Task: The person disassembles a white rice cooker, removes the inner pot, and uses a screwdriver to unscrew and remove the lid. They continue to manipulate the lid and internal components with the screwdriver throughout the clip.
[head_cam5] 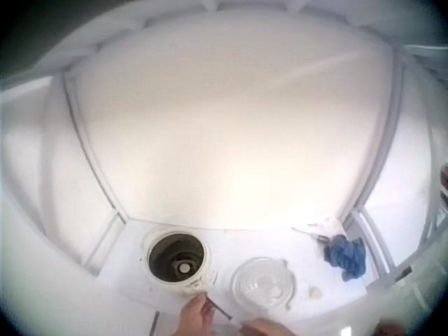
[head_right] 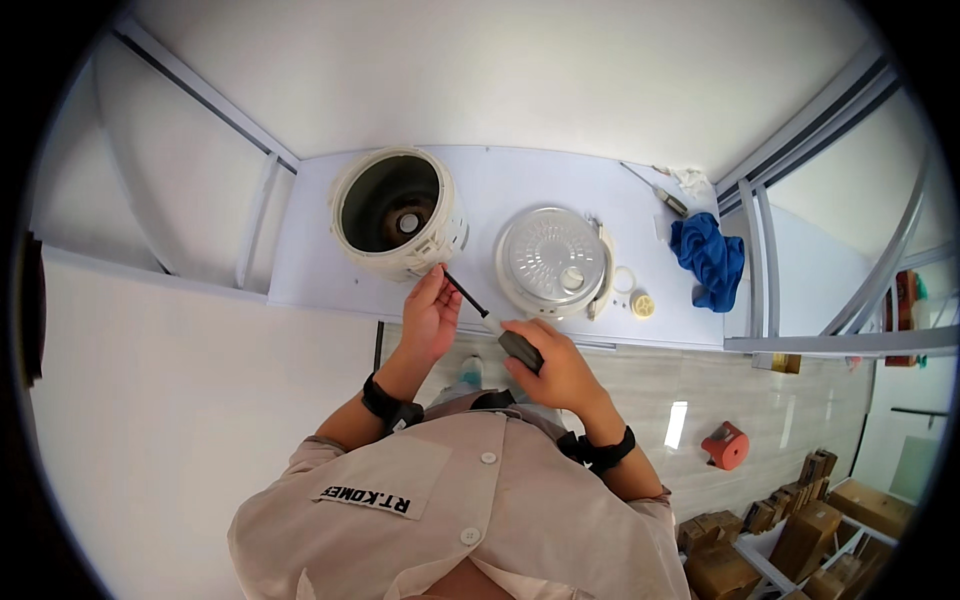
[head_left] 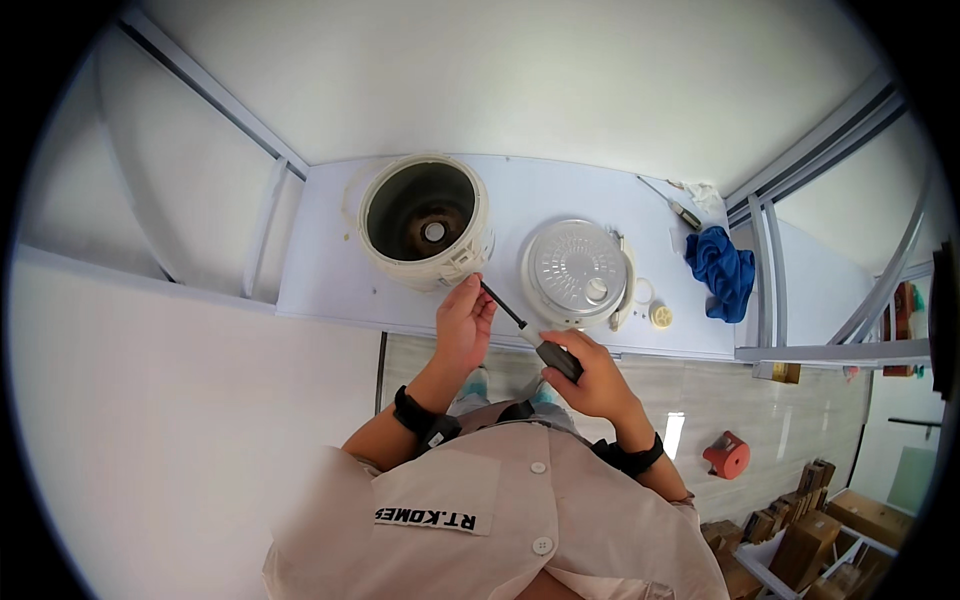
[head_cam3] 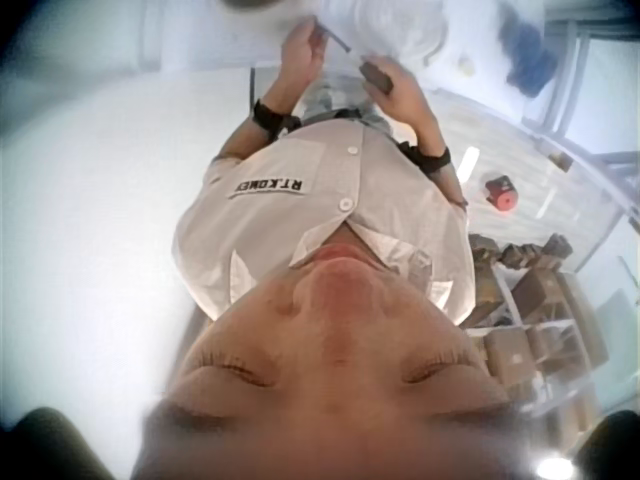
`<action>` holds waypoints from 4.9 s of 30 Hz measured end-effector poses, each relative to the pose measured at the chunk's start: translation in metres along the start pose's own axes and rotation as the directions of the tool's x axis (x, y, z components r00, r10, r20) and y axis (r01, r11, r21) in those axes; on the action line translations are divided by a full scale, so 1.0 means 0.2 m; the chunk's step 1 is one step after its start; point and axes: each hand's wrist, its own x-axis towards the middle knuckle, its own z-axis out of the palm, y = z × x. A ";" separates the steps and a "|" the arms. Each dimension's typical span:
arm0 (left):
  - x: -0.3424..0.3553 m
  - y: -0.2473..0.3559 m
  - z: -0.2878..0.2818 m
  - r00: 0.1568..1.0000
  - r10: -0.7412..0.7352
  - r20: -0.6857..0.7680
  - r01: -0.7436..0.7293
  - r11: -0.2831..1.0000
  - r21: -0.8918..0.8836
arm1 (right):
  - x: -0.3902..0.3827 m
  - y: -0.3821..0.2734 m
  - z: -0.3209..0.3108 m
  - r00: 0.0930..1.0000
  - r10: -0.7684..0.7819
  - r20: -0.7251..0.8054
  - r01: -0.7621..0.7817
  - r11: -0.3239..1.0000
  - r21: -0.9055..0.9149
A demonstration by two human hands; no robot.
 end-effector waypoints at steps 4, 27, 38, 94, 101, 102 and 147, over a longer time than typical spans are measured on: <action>0.01 0.02 0.01 1.000 -0.022 -0.016 0.022 0.999 0.023 | -0.01 -0.01 0.04 0.999 0.022 -0.032 -0.022 1.000 0.002; -0.01 0.08 -0.09 0.889 -0.294 0.350 0.188 0.933 0.306 | -0.02 0.03 0.12 0.946 0.302 0.117 -0.322 0.837 0.443; 0.04 0.03 -0.17 0.935 -0.235 0.266 0.096 0.889 0.447 | -0.05 -0.04 0.18 0.983 0.168 -0.068 -0.165 0.985 0.053; 0.12 0.05 -0.11 0.716 -0.542 0.440 -0.052 0.587 0.808 | -0.11 -0.08 0.35 0.863 0.286 -0.416 -0.276 0.957 0.087; 0.11 0.11 -0.11 0.660 -0.490 0.569 0.004 0.759 0.651 | -0.09 -0.05 0.33 0.811 0.473 -0.344 -0.427 0.881 0.204; 0.11 0.11 -0.12 0.663 -0.493 0.563 0.006 0.756 0.655 | -0.09 -0.08 0.33 0.835 0.434 -0.338 -0.396 0.901 0.178; 0.15 0.08 -0.07 0.706 -0.463 0.536 -0.082 0.699 0.711 | -0.05 -0.16 0.35 0.842 0.332 -0.426 -0.339 0.939 0.060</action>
